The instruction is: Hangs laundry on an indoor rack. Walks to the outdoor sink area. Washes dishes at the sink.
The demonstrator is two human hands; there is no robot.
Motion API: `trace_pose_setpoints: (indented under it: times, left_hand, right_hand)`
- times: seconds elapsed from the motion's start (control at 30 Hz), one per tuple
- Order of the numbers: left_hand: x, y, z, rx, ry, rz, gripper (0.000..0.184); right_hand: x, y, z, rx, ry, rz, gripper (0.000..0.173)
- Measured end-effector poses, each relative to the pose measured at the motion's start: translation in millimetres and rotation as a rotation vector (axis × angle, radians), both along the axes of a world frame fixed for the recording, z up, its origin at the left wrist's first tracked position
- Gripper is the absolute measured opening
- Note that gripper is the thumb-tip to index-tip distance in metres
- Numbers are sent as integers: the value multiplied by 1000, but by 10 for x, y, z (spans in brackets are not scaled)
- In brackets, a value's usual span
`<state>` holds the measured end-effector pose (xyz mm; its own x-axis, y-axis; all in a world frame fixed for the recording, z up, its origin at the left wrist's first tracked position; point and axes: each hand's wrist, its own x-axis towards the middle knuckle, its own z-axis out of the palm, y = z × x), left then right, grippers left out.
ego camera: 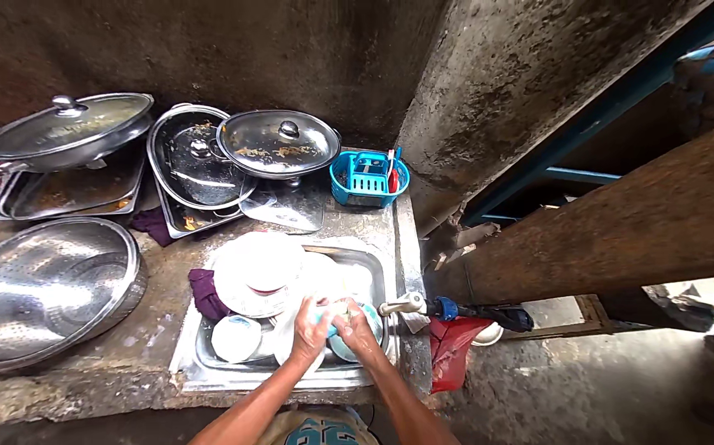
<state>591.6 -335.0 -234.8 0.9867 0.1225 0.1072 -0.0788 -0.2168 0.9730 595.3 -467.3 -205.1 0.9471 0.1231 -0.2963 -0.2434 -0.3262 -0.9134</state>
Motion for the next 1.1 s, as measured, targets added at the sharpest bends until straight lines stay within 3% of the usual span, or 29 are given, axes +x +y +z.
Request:
trace_pose_setpoints:
  times: [0.1,0.17,0.23,0.3,0.33,0.43,0.5,0.6,0.67,0.83,0.9,0.97,1.03,1.1]
  left_hand:
    - [34,-27,18,-377,299,21,38]
    - [3,-125,71,-589,428,4,45]
    - [101,-167,204,-707,564,185,47]
    - [232,-61,294,-751,687,237,52]
    - [253,-7,303,-776,747,223,54]
    - [125,40,396,-831,927,164,60]
    - [39,-25,353,-657,843,127,55]
    - [-68,-87,195,-180,474,114,42]
    - [-90,-75,205,25,363,148,38]
    - [-111,8,222,-62,237,141,25]
    - [-54,60,160,-75,273,233,28]
    - [17,40,94,-131,325,298,33]
    - [23,-72,127,-285,315,254,33]
    - [17,-121,234,-316,363,230,39]
  right_hand:
    - [56,31,149,-263,-38,48,46]
    - [79,164,145,-274,-101,10,49]
    - [-5,341,80,-205,-174,49,48]
    - [-200,407,29,-238,-237,232,69]
    - [-278,393,-10,-275,-306,311,72]
    - [-289,343,-103,-249,-461,149,38]
    - [-161,320,-122,-22,-373,-51,26]
    - [-21,324,-178,377,-76,-325,17]
    - [108,326,-164,461,41,-411,19]
    - [380,124,-135,455,304,-558,21]
    - [385,88,-61,292,206,-599,20]
    - [202,211,16,130,25,-458,27]
    - [-49,435,-42,34,-228,-262,32]
    - [-120,522,-152,14,-310,-247,34]
